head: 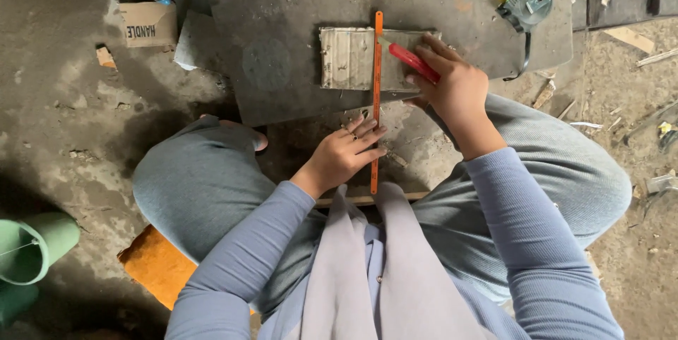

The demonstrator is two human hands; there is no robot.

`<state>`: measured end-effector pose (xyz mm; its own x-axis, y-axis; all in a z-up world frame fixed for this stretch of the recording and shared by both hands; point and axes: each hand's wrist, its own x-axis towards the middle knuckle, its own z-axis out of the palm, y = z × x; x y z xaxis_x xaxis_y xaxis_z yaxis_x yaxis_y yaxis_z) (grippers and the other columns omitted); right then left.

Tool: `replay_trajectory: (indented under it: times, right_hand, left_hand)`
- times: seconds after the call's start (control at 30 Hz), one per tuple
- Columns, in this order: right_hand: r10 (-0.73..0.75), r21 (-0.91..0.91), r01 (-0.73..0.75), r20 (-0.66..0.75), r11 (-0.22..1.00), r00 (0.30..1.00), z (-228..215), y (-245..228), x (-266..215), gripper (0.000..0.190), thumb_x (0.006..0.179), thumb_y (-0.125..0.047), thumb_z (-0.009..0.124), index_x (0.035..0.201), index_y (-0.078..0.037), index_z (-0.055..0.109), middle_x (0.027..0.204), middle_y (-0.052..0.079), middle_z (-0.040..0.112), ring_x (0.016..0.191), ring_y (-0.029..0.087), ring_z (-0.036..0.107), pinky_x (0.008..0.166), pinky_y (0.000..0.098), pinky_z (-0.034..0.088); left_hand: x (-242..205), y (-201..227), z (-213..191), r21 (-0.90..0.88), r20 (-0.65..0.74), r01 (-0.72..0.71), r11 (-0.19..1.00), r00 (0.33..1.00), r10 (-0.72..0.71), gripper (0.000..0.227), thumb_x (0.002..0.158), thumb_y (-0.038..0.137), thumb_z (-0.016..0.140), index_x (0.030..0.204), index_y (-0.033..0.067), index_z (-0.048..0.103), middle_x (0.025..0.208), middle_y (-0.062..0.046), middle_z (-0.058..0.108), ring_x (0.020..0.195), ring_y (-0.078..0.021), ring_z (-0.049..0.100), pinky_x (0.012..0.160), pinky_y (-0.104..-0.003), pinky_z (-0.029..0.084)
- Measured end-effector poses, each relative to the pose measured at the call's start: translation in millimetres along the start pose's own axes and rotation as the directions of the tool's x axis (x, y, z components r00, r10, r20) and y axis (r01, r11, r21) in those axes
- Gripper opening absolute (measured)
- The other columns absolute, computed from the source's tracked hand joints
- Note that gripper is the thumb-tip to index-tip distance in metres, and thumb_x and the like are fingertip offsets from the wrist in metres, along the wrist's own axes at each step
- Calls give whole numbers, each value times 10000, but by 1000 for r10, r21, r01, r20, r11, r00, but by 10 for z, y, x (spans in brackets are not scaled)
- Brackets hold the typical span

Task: Measuring and cutting cardboard pieces using a tape measure and a utility knife.

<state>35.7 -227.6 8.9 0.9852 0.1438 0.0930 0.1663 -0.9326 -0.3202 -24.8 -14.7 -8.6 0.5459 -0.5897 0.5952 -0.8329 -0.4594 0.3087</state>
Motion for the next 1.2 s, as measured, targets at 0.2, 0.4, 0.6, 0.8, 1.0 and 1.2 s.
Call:
replay_trajectory:
  times: [0.2,0.4,0.6,0.8,1.0,1.2]
  right_hand:
    - [1,-6,-1,0,1000,1000,-11,-2,5,454,675,-227,720,1115,-200,609,1171,-20,561,864,292,607,636,396,518]
    - [-10,34,10,1,999,1000,1,31,20,438,690,-218,713,1115,-196,608,1169,-9,560,852,297,611,624,386,518]
    - [-36,-7,36,-20,999,999,-100,-79,30,441,698,-213,715,1123,-185,601,1184,11,551,840,314,613,620,408,519]
    - [-76,57,71,93,996,993,-93,-102,-21,495,638,-189,720,1113,-219,584,1142,-23,557,816,301,616,613,418,522]
    - [-108,30,107,42,994,993,-11,-71,92,463,688,-147,656,1130,-253,572,1134,-59,553,793,287,620,590,408,521]
    - [-107,16,107,0,994,994,70,-124,-6,407,678,-197,663,1076,-238,588,961,-6,597,685,291,628,549,404,508]
  left_hand:
    - [-17,-13,13,-9,-5,11,1000,1000,-11,138,778,86,634,860,196,648,1032,-21,620,939,-180,596,885,-336,476]
    - [-63,13,14,-17,12,21,1000,1000,-20,86,781,143,635,846,199,640,1030,-12,618,918,-172,603,868,-329,484]
    - [-78,3,21,-10,28,28,1000,999,-28,105,762,133,652,850,189,649,1001,-9,631,917,-167,603,884,-335,473]
    - [-109,-11,75,37,10,33,999,999,-34,38,773,186,657,802,165,644,1041,-8,615,911,-159,602,885,-320,469]
    - [-97,-123,130,54,-4,32,998,999,-32,56,748,164,682,790,159,647,1020,-8,623,934,-164,595,867,-327,483]
    - [-127,-100,252,95,-12,2,996,1000,-1,112,737,159,694,838,161,645,1060,-18,602,1026,-180,544,904,-344,463]
